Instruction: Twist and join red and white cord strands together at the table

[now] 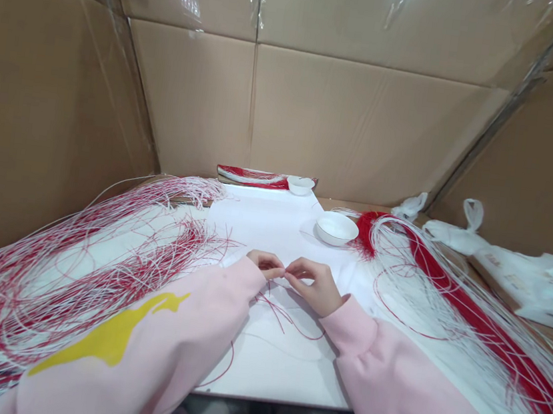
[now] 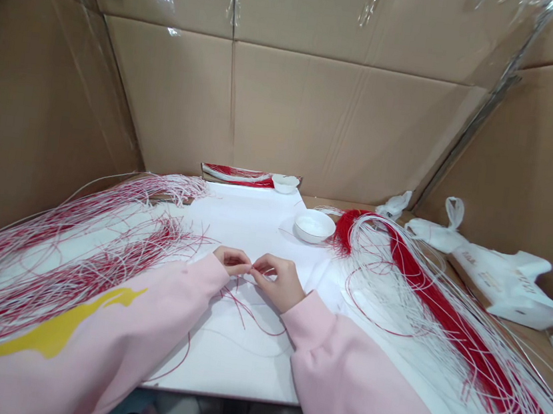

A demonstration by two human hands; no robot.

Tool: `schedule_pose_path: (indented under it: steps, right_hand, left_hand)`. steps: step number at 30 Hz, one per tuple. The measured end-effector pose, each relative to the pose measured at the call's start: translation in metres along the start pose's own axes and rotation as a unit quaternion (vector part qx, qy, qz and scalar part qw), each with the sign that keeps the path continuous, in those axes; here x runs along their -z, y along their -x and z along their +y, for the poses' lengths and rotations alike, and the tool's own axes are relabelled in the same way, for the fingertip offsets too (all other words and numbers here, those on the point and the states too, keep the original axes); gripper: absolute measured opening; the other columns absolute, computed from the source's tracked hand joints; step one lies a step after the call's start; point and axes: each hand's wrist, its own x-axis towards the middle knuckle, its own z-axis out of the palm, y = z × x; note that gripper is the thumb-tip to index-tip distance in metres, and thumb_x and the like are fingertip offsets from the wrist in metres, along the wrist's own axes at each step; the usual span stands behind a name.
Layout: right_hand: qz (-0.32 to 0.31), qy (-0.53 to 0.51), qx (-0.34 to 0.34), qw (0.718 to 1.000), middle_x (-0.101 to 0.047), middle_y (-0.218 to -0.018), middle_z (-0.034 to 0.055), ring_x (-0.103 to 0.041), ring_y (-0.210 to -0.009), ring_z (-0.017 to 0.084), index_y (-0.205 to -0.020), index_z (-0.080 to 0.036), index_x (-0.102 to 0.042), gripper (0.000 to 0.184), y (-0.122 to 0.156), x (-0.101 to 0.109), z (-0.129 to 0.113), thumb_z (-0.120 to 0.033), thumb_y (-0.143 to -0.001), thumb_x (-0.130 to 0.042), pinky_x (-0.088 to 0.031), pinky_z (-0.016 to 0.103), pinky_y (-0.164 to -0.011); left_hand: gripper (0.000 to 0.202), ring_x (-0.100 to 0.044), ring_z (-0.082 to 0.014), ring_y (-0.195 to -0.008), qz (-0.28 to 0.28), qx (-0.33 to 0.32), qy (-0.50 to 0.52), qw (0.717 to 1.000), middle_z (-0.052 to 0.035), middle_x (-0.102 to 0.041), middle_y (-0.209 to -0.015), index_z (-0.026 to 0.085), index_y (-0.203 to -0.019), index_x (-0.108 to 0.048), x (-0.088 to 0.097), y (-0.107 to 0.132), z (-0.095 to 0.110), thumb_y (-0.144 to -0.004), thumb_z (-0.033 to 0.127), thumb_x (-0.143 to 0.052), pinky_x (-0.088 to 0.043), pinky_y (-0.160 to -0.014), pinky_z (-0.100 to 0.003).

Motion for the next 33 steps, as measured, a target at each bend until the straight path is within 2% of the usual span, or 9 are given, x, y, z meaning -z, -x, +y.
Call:
schedule_pose_path:
  steps: [5,12,22,33]
  right_hand:
    - [-0.002,0.025,0.004,1.0,-0.061,-0.065,0.0023,-0.057,-0.06,0.012,-0.07,-0.014,-0.06,0.007,0.0003,0.0001,-0.0024,-0.017,-0.071,-0.054,-0.05,0.025,-0.06]
    - [0.033,0.062,0.009,0.997,-0.059,-0.062,-0.0005,-0.056,-0.06,0.011,-0.064,-0.015,-0.052,0.008,0.0011,-0.0002,-0.004,-0.009,-0.064,-0.048,-0.048,0.022,-0.057]
    - [-0.003,0.046,-0.008,0.999,-0.061,-0.067,0.0017,-0.057,-0.063,0.011,-0.072,-0.014,-0.059,0.009,0.0011,0.0013,-0.004,-0.016,-0.073,-0.051,-0.047,0.021,-0.057]
    - [0.01,0.055,-0.009,0.998,-0.06,-0.064,0.0014,-0.056,-0.061,0.011,-0.069,-0.014,-0.059,0.009,0.0003,0.0002,-0.0051,-0.015,-0.072,-0.051,-0.046,0.021,-0.058]
  left_hand:
    - [0.025,-0.051,-0.0082,-0.053,0.0,0.006,-0.01,1.0,-0.0023,-0.058,-0.056,0.01,-0.061,-0.06,0.0001,0.0003,0.0015,-0.054,0.032,-0.069,-0.037,-0.054,-0.019]
    - [0.02,-0.047,-0.0074,-0.051,0.044,-0.011,-0.023,0.999,-0.0002,-0.054,-0.054,0.011,-0.057,-0.056,-0.0016,-0.0013,0.0066,-0.053,0.027,-0.066,-0.035,-0.053,-0.019]
    - [0.02,-0.048,-0.0074,-0.053,0.035,-0.02,-0.029,0.999,-0.0002,-0.053,-0.055,0.01,-0.059,-0.056,0.0002,-0.0022,0.0029,-0.055,0.028,-0.063,-0.035,-0.056,-0.02]
    - [0.023,-0.049,-0.0079,-0.054,0.032,0.0,-0.014,0.999,-0.0006,-0.055,-0.054,0.01,-0.059,-0.056,-0.0014,-0.0009,0.006,-0.053,0.031,-0.065,-0.035,-0.055,-0.02]
